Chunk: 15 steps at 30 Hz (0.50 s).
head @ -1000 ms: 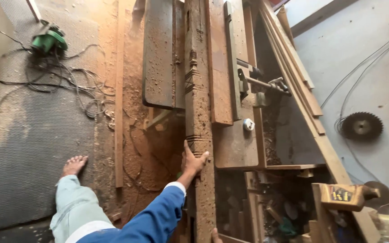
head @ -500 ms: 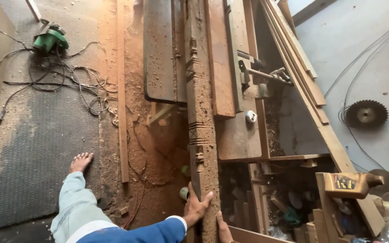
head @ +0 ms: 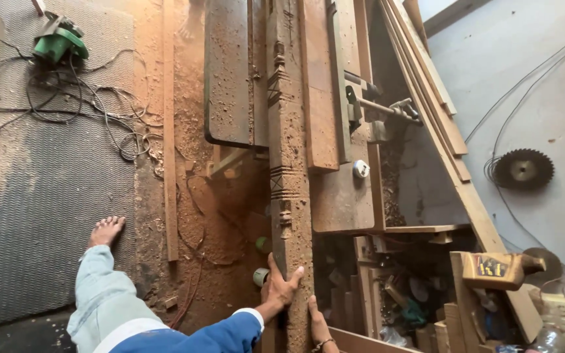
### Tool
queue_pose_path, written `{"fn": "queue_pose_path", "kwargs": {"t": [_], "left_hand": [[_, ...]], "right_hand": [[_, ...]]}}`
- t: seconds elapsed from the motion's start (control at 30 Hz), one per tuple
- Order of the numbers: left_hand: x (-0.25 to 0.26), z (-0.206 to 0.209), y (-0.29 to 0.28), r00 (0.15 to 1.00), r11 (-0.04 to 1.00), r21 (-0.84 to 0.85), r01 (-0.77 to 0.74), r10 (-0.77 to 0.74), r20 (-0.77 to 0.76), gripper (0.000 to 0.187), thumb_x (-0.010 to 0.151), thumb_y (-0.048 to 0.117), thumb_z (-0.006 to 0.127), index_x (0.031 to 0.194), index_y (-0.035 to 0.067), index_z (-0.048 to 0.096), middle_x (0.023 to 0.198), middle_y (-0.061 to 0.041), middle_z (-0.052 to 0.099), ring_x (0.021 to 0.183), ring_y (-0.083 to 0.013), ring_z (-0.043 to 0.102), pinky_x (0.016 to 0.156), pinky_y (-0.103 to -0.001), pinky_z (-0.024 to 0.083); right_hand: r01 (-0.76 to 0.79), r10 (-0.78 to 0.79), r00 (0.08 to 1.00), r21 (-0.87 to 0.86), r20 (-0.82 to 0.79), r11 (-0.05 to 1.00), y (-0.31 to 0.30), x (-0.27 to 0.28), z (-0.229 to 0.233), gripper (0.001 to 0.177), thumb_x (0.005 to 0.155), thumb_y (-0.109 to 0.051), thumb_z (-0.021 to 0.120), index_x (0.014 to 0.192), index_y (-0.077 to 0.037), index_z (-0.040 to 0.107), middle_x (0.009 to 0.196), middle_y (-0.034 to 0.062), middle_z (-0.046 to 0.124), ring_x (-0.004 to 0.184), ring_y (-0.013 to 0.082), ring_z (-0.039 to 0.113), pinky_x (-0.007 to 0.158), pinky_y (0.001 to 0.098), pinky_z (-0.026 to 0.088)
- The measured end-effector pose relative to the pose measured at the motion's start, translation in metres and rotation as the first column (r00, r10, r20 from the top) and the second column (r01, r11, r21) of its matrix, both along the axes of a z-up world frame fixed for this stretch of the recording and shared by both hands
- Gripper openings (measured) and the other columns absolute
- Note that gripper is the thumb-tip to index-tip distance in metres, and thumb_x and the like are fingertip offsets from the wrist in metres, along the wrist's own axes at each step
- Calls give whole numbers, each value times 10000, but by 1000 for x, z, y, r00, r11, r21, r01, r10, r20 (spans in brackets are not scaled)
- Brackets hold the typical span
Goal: Guiding wood pieces through a table saw and inspecting the cuts.
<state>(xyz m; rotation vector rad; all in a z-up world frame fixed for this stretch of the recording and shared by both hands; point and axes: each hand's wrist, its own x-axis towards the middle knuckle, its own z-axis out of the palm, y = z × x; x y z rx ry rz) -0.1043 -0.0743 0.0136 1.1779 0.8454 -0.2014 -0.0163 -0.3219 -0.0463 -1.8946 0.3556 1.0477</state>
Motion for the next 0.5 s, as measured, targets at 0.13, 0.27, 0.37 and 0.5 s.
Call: {"fn": "queue_pose_path", "kwargs": {"t": [0.13, 0.27, 0.37, 0.5], "left_hand": [[3, 1, 5, 1000, 999, 22, -24, 24, -5, 1162, 767, 710, 625, 1626, 235, 4, 1429, -186, 586, 1284, -410, 594, 1086, -477, 462], [12, -10, 3, 998, 998, 24, -57, 56, 24, 1159, 762, 702, 638, 1623, 220, 31, 1431, -192, 579, 1271, -414, 601, 1073, -473, 469], [18, -14, 6, 986, 984, 92, -151, 144, 79, 1151, 757, 683, 673, 1603, 180, 77, 1432, -208, 567, 1256, -416, 606, 1054, -476, 479], [24, -9, 18, 991, 992, 49, -117, 113, 72, 1141, 756, 662, 662, 1610, 189, 71, 1406, -180, 594, 1245, -390, 620, 1052, -472, 485]], "right_hand": [[-12, 13, 1000, -46, 9, 999, 1, 4, -2, 894, 917, -717, 380, 1230, 57, 698, 1040, 184, 785, 900, 277, 774, 826, 366, 626], [-39, 41, 999, -50, 33, 998, 6, 7, 0, 911, 910, -731, 372, 1204, 61, 713, 1006, 174, 791, 871, 267, 773, 801, 361, 627], [-43, 43, 999, -18, 21, 999, 17, 12, 5, 904, 901, -731, 377, 1182, 61, 711, 979, 178, 786, 837, 274, 772, 773, 373, 634], [-48, 48, 999, 12, 3, 999, 26, 21, 3, 919, 899, -739, 382, 1167, 78, 707, 956, 195, 777, 805, 283, 769, 751, 378, 643]]}}
